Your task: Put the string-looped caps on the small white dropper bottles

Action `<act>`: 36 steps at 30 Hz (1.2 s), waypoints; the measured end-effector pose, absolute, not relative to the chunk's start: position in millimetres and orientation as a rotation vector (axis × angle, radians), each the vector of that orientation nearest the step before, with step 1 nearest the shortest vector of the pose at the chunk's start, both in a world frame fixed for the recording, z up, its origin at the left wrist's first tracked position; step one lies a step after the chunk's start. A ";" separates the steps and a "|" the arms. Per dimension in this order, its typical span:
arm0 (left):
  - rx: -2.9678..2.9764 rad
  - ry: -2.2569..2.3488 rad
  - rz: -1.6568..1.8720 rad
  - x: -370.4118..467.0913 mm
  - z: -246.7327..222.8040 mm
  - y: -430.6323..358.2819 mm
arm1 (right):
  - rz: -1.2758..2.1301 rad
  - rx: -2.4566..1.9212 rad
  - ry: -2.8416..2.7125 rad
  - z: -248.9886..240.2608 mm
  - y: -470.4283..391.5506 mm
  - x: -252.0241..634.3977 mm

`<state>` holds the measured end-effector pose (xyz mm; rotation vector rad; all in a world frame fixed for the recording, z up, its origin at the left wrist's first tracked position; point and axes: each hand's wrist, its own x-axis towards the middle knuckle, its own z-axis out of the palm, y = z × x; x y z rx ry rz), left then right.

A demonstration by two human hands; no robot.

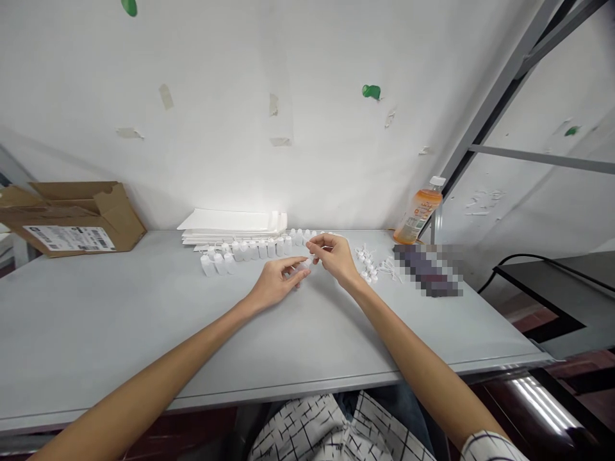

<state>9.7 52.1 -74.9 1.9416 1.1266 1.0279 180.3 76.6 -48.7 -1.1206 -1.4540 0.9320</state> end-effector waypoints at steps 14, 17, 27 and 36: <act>1.994 1.161 1.023 8.8 -75.3 52.9 | 0.676 -1.182 -1.504 -59.6 69.5 168.2; 1.997 1.169 1.022 8.8 -75.0 52.5 | 0.644 -1.206 -1.504 -59.9 69.4 167.0; 2.001 1.175 1.001 9.6 -75.6 50.7 | 0.599 -1.243 -1.509 -60.3 68.3 165.9; 1.908 1.222 1.074 7.6 -74.7 51.7 | 0.421 -1.272 -1.612 -62.9 66.4 164.5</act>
